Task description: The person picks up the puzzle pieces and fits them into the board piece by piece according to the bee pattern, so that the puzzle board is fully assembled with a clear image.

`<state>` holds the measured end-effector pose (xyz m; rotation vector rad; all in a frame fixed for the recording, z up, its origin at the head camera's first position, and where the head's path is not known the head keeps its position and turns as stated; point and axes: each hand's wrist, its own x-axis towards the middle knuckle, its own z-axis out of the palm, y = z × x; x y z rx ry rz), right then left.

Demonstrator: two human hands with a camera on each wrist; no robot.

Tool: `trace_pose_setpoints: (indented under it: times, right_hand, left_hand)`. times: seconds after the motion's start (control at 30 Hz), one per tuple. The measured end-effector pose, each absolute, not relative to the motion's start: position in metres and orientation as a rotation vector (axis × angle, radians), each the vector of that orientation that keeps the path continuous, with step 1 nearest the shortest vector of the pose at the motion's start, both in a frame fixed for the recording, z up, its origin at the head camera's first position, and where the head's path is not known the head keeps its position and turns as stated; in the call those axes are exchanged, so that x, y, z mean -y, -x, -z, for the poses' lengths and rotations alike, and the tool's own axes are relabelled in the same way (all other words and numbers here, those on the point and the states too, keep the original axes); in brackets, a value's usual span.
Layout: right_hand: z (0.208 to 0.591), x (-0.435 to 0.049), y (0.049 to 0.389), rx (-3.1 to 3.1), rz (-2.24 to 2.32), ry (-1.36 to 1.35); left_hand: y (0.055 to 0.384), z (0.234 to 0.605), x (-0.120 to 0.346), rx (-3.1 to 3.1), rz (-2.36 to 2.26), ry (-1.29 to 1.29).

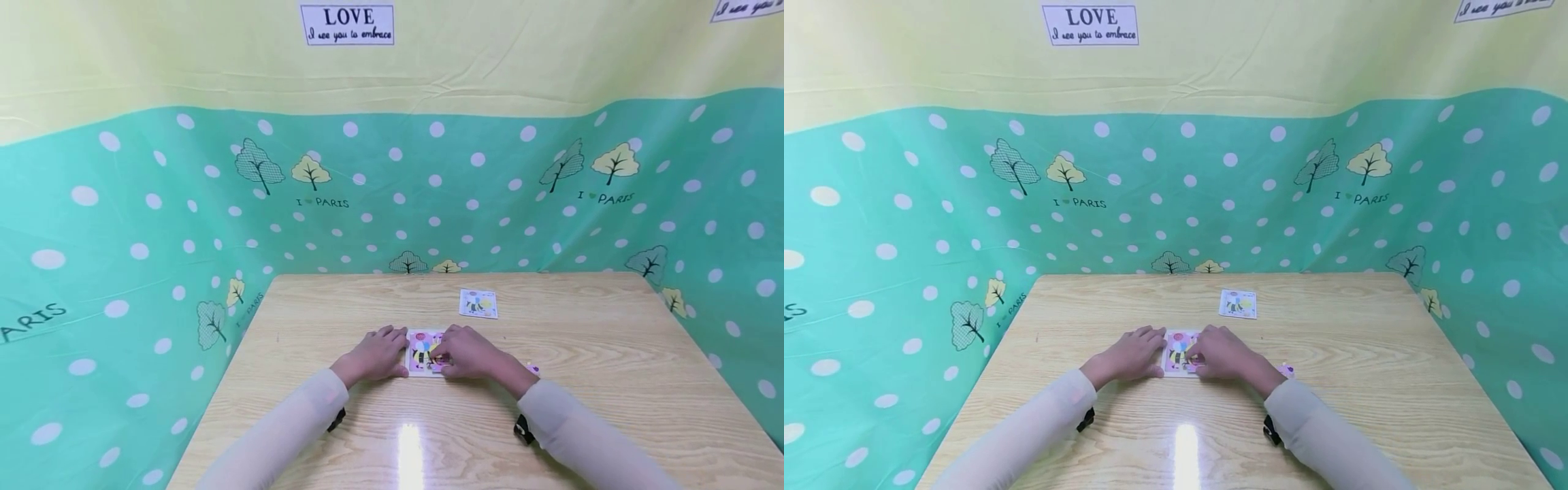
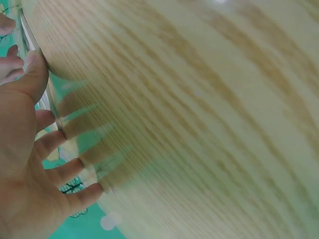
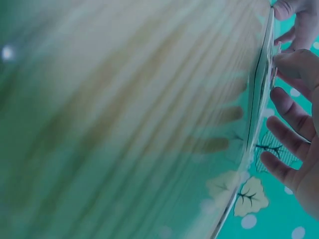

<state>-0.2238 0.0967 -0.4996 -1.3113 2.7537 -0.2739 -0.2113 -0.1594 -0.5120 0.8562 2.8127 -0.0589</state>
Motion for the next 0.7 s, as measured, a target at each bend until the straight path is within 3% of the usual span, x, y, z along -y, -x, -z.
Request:
trace_pose_setpoints:
  times: [0.7]
  right_hand:
    - [0.500, -0.081, 0.225, -2.730, 0.177, 1.302]
  left_hand:
    - [0.210, 0.512, 0.157, -2.823, 0.060, -0.846]
